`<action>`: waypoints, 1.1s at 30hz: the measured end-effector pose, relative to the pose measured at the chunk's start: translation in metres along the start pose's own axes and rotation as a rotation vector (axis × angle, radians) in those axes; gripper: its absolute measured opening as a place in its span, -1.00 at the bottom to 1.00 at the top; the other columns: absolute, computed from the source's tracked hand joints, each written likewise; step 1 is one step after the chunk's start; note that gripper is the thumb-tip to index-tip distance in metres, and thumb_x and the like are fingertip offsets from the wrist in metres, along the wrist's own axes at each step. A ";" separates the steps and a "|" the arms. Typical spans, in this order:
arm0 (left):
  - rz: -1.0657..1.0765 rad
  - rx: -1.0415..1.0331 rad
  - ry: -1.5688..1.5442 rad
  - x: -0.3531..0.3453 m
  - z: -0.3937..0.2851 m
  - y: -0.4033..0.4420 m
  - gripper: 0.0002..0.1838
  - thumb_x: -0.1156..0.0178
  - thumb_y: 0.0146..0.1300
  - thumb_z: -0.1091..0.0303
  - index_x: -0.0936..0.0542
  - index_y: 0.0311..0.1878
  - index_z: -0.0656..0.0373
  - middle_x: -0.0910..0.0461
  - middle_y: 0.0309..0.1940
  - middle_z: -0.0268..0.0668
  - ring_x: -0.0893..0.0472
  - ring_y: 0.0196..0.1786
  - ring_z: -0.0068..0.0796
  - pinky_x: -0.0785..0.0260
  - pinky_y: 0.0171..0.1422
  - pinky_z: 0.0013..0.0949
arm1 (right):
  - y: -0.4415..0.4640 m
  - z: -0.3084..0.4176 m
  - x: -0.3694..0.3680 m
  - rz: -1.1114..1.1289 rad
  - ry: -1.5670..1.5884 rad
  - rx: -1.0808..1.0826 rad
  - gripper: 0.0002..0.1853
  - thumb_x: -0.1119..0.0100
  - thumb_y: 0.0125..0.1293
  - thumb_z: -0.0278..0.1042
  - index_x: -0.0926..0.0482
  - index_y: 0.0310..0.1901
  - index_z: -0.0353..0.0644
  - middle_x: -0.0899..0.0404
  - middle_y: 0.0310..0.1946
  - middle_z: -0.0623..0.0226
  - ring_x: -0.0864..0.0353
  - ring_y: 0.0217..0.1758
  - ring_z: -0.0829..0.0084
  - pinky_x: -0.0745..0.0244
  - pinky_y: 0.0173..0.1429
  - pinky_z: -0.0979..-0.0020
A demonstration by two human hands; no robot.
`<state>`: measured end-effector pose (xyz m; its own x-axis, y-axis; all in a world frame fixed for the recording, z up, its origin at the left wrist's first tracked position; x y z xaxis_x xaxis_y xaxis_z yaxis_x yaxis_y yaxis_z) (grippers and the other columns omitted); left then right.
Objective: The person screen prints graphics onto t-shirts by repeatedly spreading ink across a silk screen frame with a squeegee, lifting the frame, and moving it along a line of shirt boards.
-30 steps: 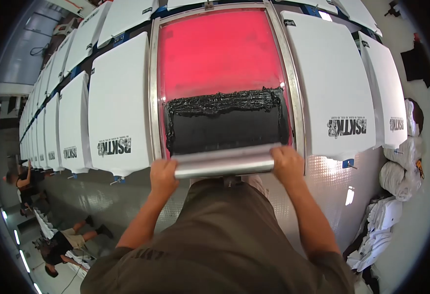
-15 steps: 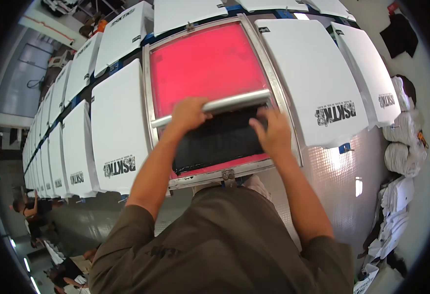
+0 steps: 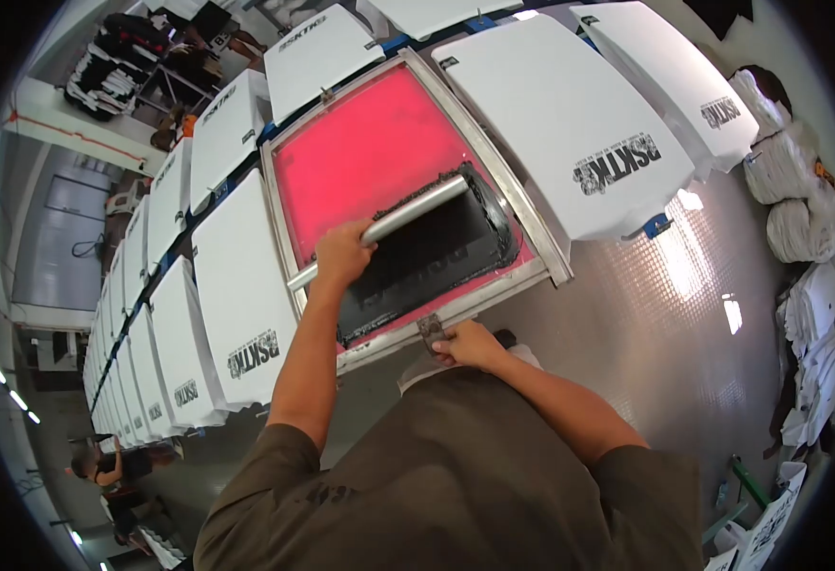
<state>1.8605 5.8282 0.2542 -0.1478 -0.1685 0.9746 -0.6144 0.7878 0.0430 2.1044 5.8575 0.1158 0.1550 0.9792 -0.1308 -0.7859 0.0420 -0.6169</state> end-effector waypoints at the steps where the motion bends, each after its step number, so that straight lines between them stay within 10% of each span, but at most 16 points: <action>1: 0.028 0.010 0.026 -0.001 -0.010 -0.014 -0.78 -0.32 0.04 0.32 -0.62 -0.20 0.00 -0.66 -0.32 -0.20 -0.65 -0.18 -0.03 -0.47 -0.14 0.02 | -0.003 -0.001 -0.002 -0.010 0.088 0.004 -0.76 -0.24 0.34 -0.32 -0.65 -0.17 -0.39 -0.71 -0.45 0.24 -0.67 -0.45 0.55 -0.56 -0.25 0.49; 8: -0.165 -0.130 -0.033 -0.019 -0.083 -0.143 -0.67 -0.14 0.00 0.50 -0.55 -0.10 0.02 -0.59 -0.31 -0.29 -0.59 -0.22 -0.12 -0.49 -0.23 -0.06 | -0.008 0.010 -0.002 -0.070 -0.058 0.086 -0.75 -0.24 0.33 -0.33 -0.65 -0.14 -0.38 -0.72 -0.44 0.22 -0.71 -0.44 0.52 -0.60 -0.26 0.43; 14: 0.178 0.099 -0.103 0.025 -0.051 -0.076 -0.63 -0.42 -0.02 0.29 -0.68 -0.07 -0.08 -0.68 -0.26 -0.10 -0.65 -0.15 0.01 -0.48 -0.07 -0.04 | -0.019 0.018 -0.002 -0.042 -0.147 0.061 -0.78 -0.22 0.36 -0.36 -0.65 -0.12 -0.37 -0.73 -0.40 0.27 -0.71 -0.41 0.52 -0.62 -0.27 0.46; 18: 0.050 0.047 -0.031 0.022 -0.012 -0.014 -0.63 -0.40 0.00 0.29 -0.66 -0.04 -0.07 -0.68 -0.22 -0.14 -0.64 -0.07 -0.02 -0.47 0.00 -0.01 | -0.020 0.012 0.000 -0.040 -0.139 0.049 -0.79 -0.21 0.36 -0.34 -0.67 -0.15 -0.34 -0.73 -0.41 0.25 -0.73 -0.38 0.54 -0.62 -0.21 0.46; 24: 0.196 0.031 -0.034 0.026 0.029 0.033 -0.44 -0.53 -0.23 0.32 -0.65 -0.03 0.10 -0.67 -0.20 -0.04 -0.64 -0.08 0.03 -0.47 0.04 -0.06 | -0.036 0.045 0.012 -0.048 -0.865 0.156 -0.49 -0.18 0.33 0.13 -0.69 -0.10 -0.24 -0.73 -0.34 0.25 -0.73 -0.22 0.36 -0.57 -0.07 0.31; 27: 0.168 0.124 -0.100 0.041 0.084 0.008 -0.41 -0.57 -0.29 0.27 -0.68 -0.04 0.07 -0.64 -0.03 -0.10 -0.59 0.08 -0.03 -0.45 0.13 -0.09 | -0.049 0.066 0.049 0.099 -0.539 0.095 -0.50 -0.20 0.32 0.13 -0.69 -0.09 -0.23 -0.73 -0.31 0.24 -0.71 -0.23 0.41 -0.56 -0.06 0.33; 30: -0.026 0.362 -0.101 0.053 0.139 -0.043 -0.38 -0.62 -0.31 0.19 -0.71 -0.02 -0.02 -0.38 0.31 -0.01 -0.41 0.31 0.06 -0.35 0.31 -0.03 | -0.070 0.100 0.131 -0.521 -0.292 0.227 -0.52 -0.17 0.33 0.07 -0.67 -0.06 -0.25 -0.68 -0.31 0.06 -0.64 -0.27 0.21 -0.50 -0.11 0.21; 33: -0.121 0.526 -0.434 0.011 0.194 -0.083 -0.39 -0.61 -0.26 0.21 -0.71 -0.01 0.08 -0.05 0.49 0.01 -0.28 0.42 0.03 -0.21 0.43 -0.02 | -0.063 0.102 0.202 -0.968 -0.767 0.241 -0.36 -0.04 0.37 0.19 -0.61 0.00 -0.39 -0.64 -0.20 -0.12 -0.59 -0.12 -0.02 -0.46 0.01 0.08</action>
<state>1.7591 5.6458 0.2187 -0.2833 -0.5452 0.7890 -0.9243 0.3745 -0.0731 2.1245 6.0726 0.2074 0.4044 0.3869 0.8287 -0.6463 0.7620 -0.0404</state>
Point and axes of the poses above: each hand's wrist, its own y-axis towards the middle knuckle, its own x-axis out of the back of the hand, z = x × y, the point moved 6 cm from there along y, towards the middle knuckle
